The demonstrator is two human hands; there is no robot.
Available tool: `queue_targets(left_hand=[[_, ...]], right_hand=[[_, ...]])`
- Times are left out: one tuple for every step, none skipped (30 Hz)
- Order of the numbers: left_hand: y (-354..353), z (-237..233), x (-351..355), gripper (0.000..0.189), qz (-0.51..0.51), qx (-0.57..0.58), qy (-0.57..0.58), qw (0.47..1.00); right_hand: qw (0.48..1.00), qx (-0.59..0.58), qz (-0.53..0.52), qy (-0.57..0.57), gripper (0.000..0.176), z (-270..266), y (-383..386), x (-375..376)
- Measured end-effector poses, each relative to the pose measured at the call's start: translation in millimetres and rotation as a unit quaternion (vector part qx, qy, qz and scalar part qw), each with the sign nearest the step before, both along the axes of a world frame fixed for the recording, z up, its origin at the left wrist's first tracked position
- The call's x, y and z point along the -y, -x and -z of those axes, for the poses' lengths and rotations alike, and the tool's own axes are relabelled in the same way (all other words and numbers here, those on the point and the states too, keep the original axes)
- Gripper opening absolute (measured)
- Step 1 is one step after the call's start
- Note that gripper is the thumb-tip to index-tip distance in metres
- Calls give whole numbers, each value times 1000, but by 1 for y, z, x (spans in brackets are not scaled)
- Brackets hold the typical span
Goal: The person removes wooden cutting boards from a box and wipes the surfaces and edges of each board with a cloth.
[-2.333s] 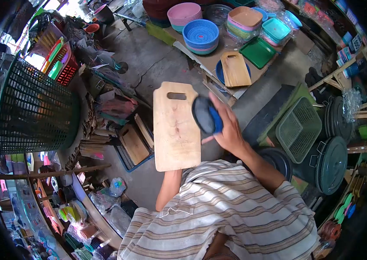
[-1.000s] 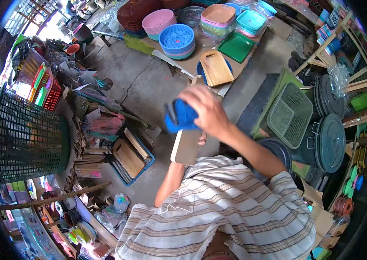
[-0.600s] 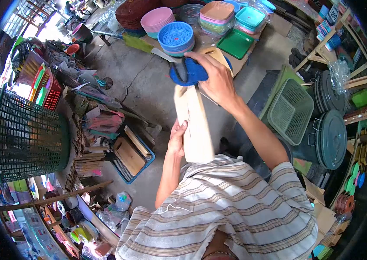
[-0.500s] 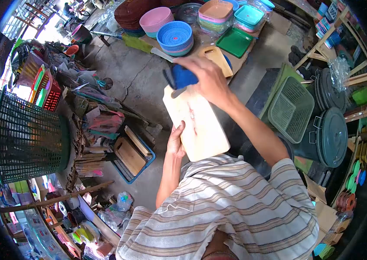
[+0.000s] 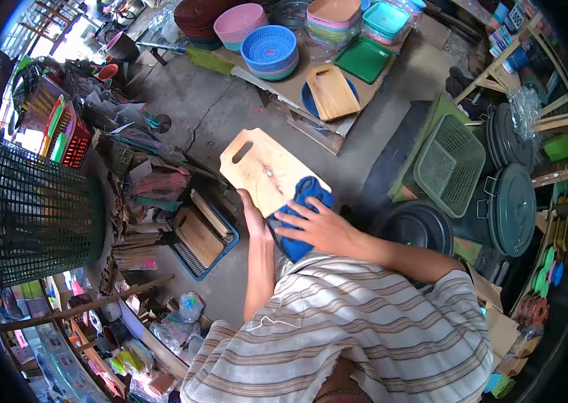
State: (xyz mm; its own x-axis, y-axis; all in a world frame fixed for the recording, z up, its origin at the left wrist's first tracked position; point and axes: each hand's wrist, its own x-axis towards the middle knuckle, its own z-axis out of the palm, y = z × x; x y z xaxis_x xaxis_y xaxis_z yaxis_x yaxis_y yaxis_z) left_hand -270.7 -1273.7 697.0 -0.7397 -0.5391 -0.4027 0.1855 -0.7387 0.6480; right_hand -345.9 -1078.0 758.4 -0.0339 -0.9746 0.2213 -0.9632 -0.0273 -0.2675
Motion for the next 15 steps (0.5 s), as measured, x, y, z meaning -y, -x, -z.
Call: queue_targets(left_hand=[[-1, 2, 2, 74, -5, -33, -24, 999], [-3, 4, 4, 74, -11, -66, -47, 997], [-5, 1, 4, 74, -11, -65, -48, 997], [-7, -2, 5, 73, -18, -73, -58, 995], [-11, -5, 7, 73, -26, -81, -68, 994], [-14, -4, 11, 73, -26, -80, -69, 994], [-19, -3, 14, 72, -17, -91, -84, 992], [-25, -1, 16, 72, -9, -102, -98, 990], [-30, 2, 18, 69, -2, -118, -124, 985], [-36, 5, 18, 69, -4, -113, -126, 986], [-41, 8, 17, 67, -1, -106, -133, 986], [-46, 10, 16, 65, 1, -98, -140, 985], [-52, 18, 15, 65, -1, -92, -143, 985], [-60, 30, 16, 63, 20, -119, -174, 977], [-67, 38, 16, 61, 40, -146, -204, 967]], right_hand=[[1000, 5, -14, -3, 51, -4, 1, -7], [1000, 5, -14, -6, 51, -5, 4, -13], [999, 29, -23, -10, 49, -6, 9, -19], [998, 54, -32, -13, 47, -5, 15, -23], [999, 31, -30, 1, 44, -1, 20, -27], [999, 29, -33, 17, 41, 2, 27, -30], [999, 39, -5, 14, 42, 2, 31, -35], [998, 50, 23, 11, 42, 2, 32, -38], [998, 54, 22, 10, 42, 2, 27, -37], [991, 92, 79, 62, 44, 2, 23, -36], [975, 130, 138, 113, 47, 1, 19, -35], [975, 136, 139, 109, 47, -1, 10, -32], [973, 145, 123, 135, 49, -3, -3, -27], [969, 154, 107, 161, 51, -3, -17, -20], [968, 144, 81, 188, 51, 4, -31, -10]])
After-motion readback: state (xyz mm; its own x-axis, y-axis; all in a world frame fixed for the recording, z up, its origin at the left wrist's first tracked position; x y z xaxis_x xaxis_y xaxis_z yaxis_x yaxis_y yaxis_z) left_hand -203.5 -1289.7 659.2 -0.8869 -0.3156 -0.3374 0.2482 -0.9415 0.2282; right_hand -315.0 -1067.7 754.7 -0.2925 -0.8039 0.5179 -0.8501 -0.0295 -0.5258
